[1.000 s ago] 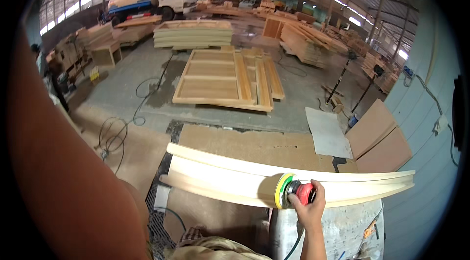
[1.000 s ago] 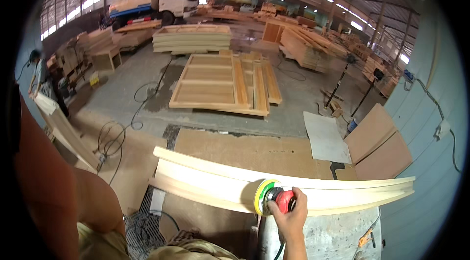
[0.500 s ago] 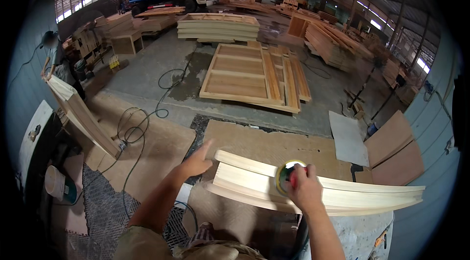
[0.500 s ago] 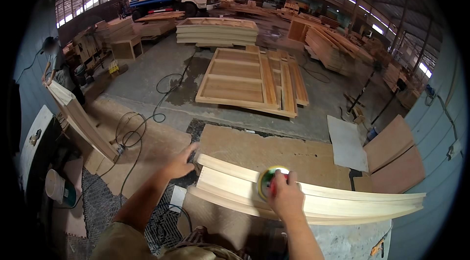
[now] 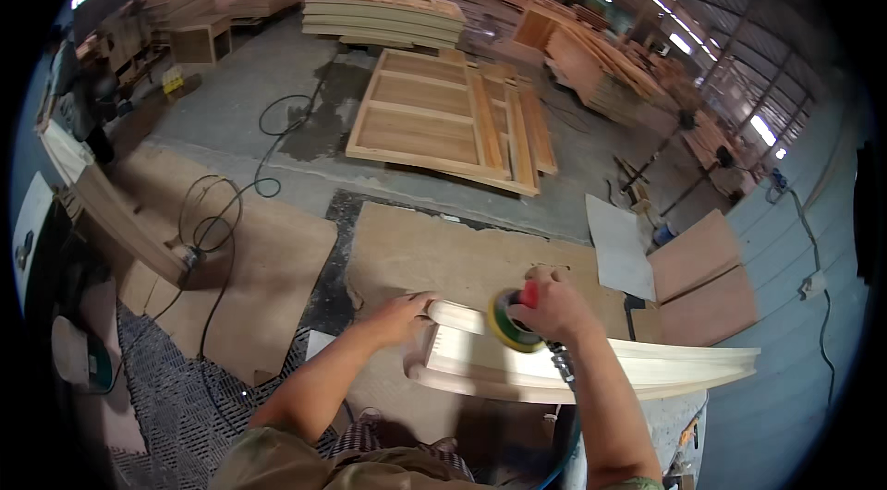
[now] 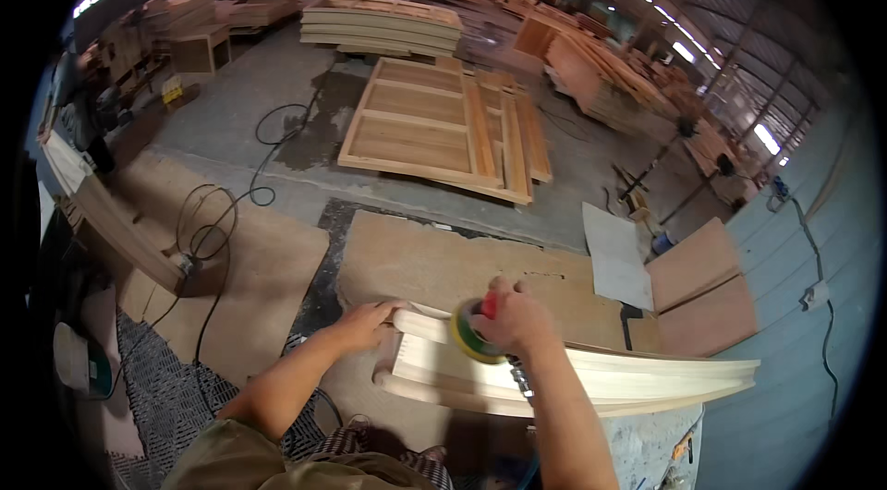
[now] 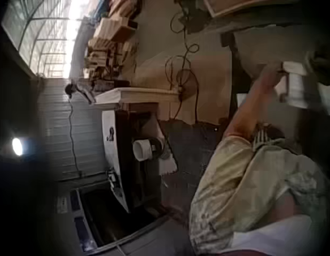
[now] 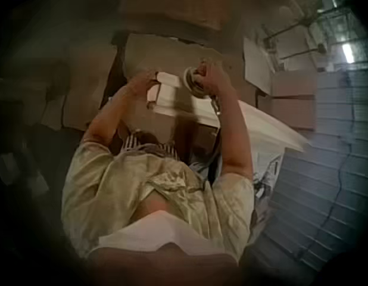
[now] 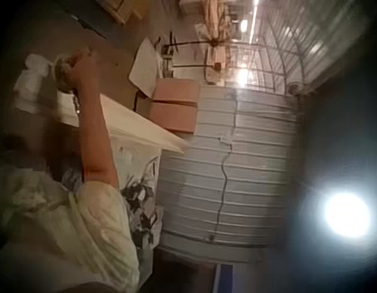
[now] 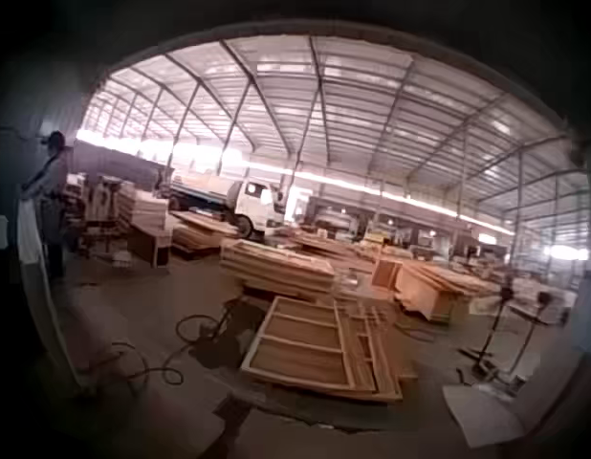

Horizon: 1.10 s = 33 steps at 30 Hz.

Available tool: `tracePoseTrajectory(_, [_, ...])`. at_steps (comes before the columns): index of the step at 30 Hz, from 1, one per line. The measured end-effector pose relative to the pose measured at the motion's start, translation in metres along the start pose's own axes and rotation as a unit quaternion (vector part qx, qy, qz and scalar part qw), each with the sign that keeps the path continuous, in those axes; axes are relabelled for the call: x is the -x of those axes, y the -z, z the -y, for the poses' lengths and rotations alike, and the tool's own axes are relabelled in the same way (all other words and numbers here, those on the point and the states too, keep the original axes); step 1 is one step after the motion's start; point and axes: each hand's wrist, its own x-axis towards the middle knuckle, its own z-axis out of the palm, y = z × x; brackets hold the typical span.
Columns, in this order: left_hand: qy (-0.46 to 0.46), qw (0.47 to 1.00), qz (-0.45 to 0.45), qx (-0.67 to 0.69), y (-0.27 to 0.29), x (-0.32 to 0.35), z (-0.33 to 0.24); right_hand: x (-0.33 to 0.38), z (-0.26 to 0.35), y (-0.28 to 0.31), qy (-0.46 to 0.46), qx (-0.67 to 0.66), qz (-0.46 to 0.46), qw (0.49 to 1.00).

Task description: The person sands a wooden frame using a power sander, moving the tool along the edges and flat surfaces of the frame.

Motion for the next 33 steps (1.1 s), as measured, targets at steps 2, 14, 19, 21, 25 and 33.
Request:
tracePoseTrajectory(2, [0.028, 1.000, 0.008, 0.002, 0.007, 0.002, -0.004, -0.002, 0.039, -0.024, 0.057, -0.007, -0.063, 0.996])
tracePoseTrajectory(14, [0.074, 0.995, 0.060, -0.038, 0.011, 0.006, 0.000, 0.054, -0.058, -0.034, -0.088, -0.038, -0.242, 0.966])
tracePoseTrajectory(19, [0.048, 0.998, 0.019, -0.025, 0.011, 0.005, 0.000, 0.064, 0.026, -0.092, 0.151, 0.044, -0.304, 0.940])
tracePoseTrajectory(21, [0.004, 1.000, 0.010, 0.009, 0.019, 0.011, 0.014, 0.065, 0.026, -0.094, 0.200, 0.061, -0.282, 0.936])
tracePoseTrajectory(25, [0.050, 0.998, 0.026, -0.031, 0.021, 0.012, 0.002, 0.074, -0.085, -0.056, -0.011, -0.020, -0.248, 0.969])
tracePoseTrajectory(33, [0.098, 0.994, 0.038, 0.009, 0.023, 0.011, -0.007, 0.067, -0.045, -0.049, 0.056, -0.016, -0.205, 0.977])
